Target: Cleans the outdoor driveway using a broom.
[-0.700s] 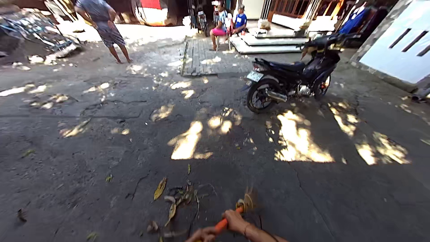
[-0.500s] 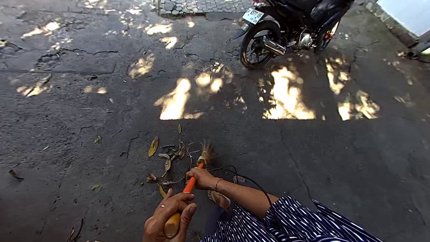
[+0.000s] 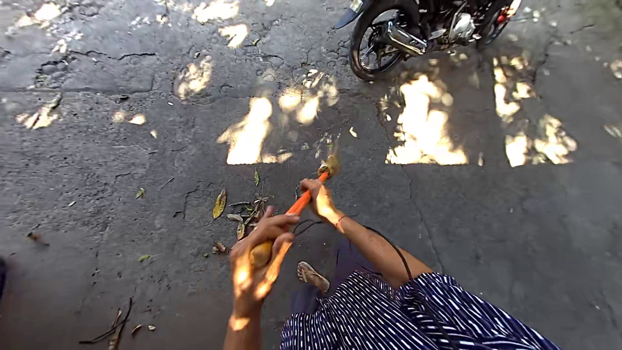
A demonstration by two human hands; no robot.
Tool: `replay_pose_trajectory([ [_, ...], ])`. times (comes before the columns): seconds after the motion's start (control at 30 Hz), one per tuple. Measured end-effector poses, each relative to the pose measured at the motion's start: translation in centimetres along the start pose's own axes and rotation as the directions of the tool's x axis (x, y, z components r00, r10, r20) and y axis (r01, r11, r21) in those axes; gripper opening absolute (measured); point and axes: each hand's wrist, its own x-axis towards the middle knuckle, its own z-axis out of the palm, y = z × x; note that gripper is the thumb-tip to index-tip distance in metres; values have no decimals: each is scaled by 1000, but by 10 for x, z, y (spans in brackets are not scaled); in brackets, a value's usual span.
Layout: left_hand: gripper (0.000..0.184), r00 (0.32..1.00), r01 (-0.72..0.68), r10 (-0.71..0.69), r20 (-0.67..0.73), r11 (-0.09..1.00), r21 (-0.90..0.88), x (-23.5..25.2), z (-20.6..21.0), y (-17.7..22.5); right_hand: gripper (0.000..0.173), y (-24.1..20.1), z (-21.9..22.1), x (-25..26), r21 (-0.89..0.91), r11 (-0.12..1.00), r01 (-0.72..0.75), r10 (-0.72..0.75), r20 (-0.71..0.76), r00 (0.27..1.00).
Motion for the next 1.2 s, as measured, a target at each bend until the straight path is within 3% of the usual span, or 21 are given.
replay_pose_trajectory([
  [0.07, 25, 989, 77, -90, -118, 991, -113, 19, 41, -39, 27, 37, -25, 32, -22, 996, -90, 90, -18, 996],
  [0.17, 21, 940, 174, -240, -241, 948, -266, 34, 95, -88, 32, 92, -47, 76, -105, 977, -183, 192, 79, 978],
  [0.27, 14, 848, 269, -388, -361, 902, -338, 45, 120, -101, 31, 112, -56, 109, -255, 957, -136, 204, 262, 943],
  [0.33, 16, 796, 340, -438, -417, 894, -291, 48, 112, -84, 34, 91, -53, 118, -403, 915, -29, 219, 434, 874],
  [0.4, 18, 772, 361, -415, -481, 910, -207, 43, 92, -59, 35, 53, -44, 115, -441, 893, 89, 190, 549, 814],
  [0.53, 27, 807, 363, -257, -532, 926, 102, 18, 59, 5, 30, -8, -12, 84, -239, 915, 326, -91, 664, 742],
  [0.63, 31, 833, 343, -168, -527, 904, 253, -4, 44, 49, 27, -39, 13, 55, -42, 869, 493, -329, 695, 639],
  [0.7, 29, 820, 288, -82, -566, 915, 284, -26, 25, 78, 22, -65, 23, 29, 39, 800, 598, -450, 699, 556],
  [0.8, 24, 753, 189, 15, -658, 953, 237, -73, -1, 97, 18, -92, 36, -8, 11, 713, 701, -468, 751, 465],
  [0.93, 23, 577, 333, -159, -801, 941, 53, -111, -6, 66, 27, -73, 76, -24, -135, 754, 643, -247, 849, 468],
  [1.0, 17, 544, 420, -273, -793, 907, -24, -121, -3, 52, 31, -58, 97, -25, -194, 774, 603, -155, 865, 477],
  [1.1, 12, 547, 473, -321, -773, 880, -31, -124, -13, 57, 33, -71, 120, -35, -201, 793, 575, -158, 845, 512],
  [1.2, 15, 658, 413, -253, -709, 909, 59, -132, -25, 66, 30, -72, 155, -42, -67, 841, 538, -320, 738, 594],
])
